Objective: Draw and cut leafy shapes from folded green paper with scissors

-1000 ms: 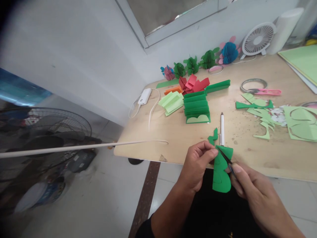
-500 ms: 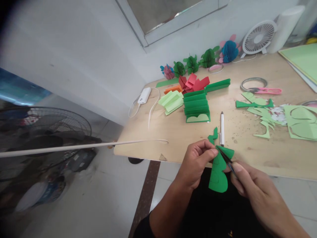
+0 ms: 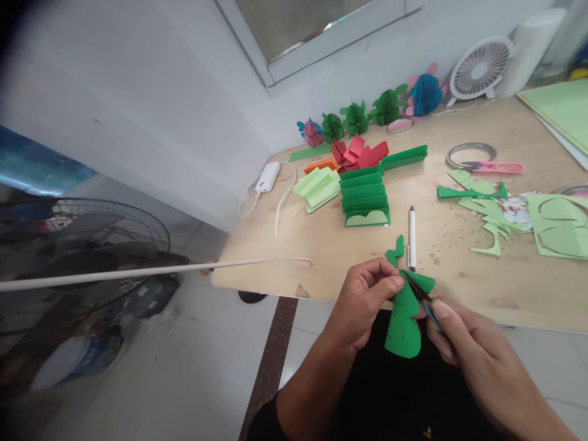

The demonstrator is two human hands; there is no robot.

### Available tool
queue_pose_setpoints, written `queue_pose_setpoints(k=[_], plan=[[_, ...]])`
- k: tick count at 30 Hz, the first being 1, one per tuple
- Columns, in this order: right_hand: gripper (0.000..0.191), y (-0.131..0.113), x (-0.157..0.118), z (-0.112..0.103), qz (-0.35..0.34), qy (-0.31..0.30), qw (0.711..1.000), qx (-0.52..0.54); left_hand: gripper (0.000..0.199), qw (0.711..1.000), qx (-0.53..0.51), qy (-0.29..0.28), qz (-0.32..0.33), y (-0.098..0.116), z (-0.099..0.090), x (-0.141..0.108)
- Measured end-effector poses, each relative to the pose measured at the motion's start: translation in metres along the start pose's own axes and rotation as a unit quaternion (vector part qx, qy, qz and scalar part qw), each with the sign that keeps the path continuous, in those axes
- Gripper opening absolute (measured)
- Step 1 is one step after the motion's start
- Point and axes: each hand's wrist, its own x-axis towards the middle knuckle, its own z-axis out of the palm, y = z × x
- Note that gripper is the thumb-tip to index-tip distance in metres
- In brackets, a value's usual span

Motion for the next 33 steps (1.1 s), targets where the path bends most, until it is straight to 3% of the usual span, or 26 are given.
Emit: queue_pose_setpoints(k=[3,15,33], plan=[[0.059,0.004,0.0,-0.003,-0.003,-0.046,0.999,0.001,0.021,1.0,0.002,-0.004,-0.007,0.001,0.0,0.0],[0.062,-0.015,0.004,-0.004,-0.039,-0.036,0.998,-0.017,0.021,1.0,0.004,-0.014,-0.001,0.006,-0.002,0.002],[0.062,-0.008,0.004,-0.005,-0.034,-0.033,0.999,-0.021,0.023,0.999,0.02,-0.035,0.003,0.009,-0.006,0.004]])
